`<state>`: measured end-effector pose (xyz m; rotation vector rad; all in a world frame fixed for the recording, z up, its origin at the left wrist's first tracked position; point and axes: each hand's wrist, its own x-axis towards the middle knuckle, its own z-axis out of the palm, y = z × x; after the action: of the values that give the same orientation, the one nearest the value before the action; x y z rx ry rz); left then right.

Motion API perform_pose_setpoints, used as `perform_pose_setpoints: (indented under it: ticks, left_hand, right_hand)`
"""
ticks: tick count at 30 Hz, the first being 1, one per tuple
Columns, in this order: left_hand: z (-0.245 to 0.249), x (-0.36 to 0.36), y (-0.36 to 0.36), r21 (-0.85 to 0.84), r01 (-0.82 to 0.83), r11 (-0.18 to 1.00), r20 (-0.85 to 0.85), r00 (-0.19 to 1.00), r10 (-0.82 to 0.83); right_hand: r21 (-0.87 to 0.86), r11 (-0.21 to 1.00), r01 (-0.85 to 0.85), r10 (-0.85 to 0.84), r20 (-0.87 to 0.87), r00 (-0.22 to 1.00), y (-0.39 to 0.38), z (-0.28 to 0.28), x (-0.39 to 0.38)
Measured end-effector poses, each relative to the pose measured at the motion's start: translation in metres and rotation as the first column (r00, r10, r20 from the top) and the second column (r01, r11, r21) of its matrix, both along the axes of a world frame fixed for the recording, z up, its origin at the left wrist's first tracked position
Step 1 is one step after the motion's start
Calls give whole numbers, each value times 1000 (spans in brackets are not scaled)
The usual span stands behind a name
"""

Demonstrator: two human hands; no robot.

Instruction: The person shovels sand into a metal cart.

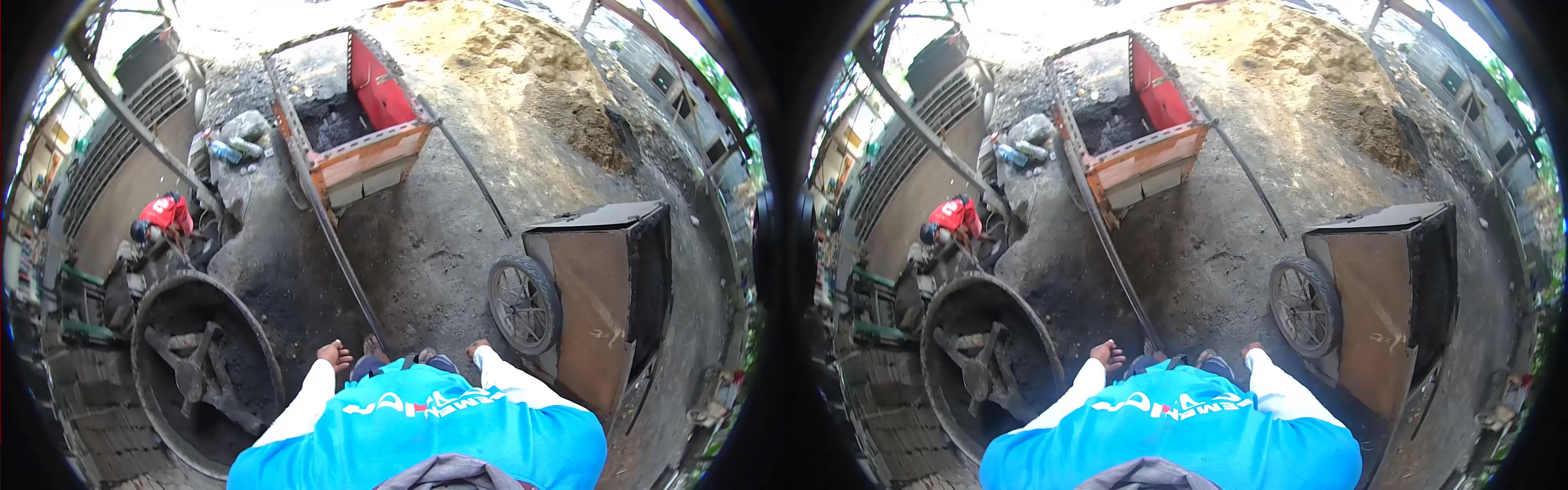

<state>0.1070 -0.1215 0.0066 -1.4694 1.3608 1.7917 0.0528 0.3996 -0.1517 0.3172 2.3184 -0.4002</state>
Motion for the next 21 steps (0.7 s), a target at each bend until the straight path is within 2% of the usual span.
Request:
perform_pose_setpoints:
  ticks: [1, 2, 3, 4, 5, 7, 9, 10, 11, 12, 13, 14, 15, 17, 18, 19, 21]
  left_hand:
    - [-3, -14, 4, 29, 26, 999, -36, 999, -25]
    - [0, -30, 10, 43, 35, 998, -60, 998, -32]
    - [5, -43, 17, 58, 45, 997, -81, 996, -41]
    - [5, -56, 22, 71, 115, 991, -110, 988, -107]
    - [7, -67, 30, 77, 138, 988, -109, 986, -129]
    - [17, -89, 43, 179, 120, 976, -64, 992, -110]
    - [21, -101, 67, 44, 110, 993, -63, 992, -107]
    - [24, -104, 73, 23, 89, 996, -55, 995, -88]
    - [24, -107, 79, 2, 88, 996, -47, 995, -87]
    - [19, -105, 79, 63, 85, 994, -82, 993, -80]
    - [15, -103, 76, 124, 81, 989, -112, 991, -67]
    - [13, -101, 74, 167, 108, 980, -113, 990, -89]
    - [16, -101, 74, 178, 125, 976, -74, 991, -114]
    - [19, -97, 77, 202, 149, 968, -127, 984, -126]
    - [-21, -93, 58, 270, 145, 952, -134, 985, -112]
    - [-29, -94, 54, 257, 127, 958, -134, 986, -95]
    - [-23, -103, 57, 221, 126, 967, -123, 987, -101]
  right_hand:
    - [63, 969, -239, 241, -28, 970, 12, -28, 3]
    - [147, 879, -453, 465, -63, 883, 24, -55, 5]
    - [55, 981, -186, 187, -15, 982, 8, -21, -3]
    - [-26, 989, 145, -144, 15, 989, -10, 17, -13]
    - [-71, 896, 438, -438, 18, 899, -26, 52, -22]
    - [-257, 832, 491, -537, -150, 830, -23, 51, -63]
    - [-265, 883, 387, -468, -437, 768, -26, 100, -110]
    - [-260, 882, 392, -463, -632, 622, -28, 119, -134]
    - [-326, 853, 407, -518, -615, 594, -19, 127, -168]
    - [-324, 873, 364, -485, -656, 578, -15, 166, -191]
    - [-328, 885, 331, -454, -771, 448, -5, 163, -218]
    - [-234, 923, 305, -340, -868, 361, -8, 199, -234]
    - [-168, 938, 304, -300, -833, 464, -3, 234, -254]
    - [-33, 915, 402, -229, -863, 451, 3, 246, -294]
    - [-44, 915, 400, -272, -801, 533, 7, 246, -306]
    - [-64, 914, 400, -317, -729, 607, 13, 242, -314]
    - [-169, 868, 467, -495, -362, 790, 14, 234, -316]
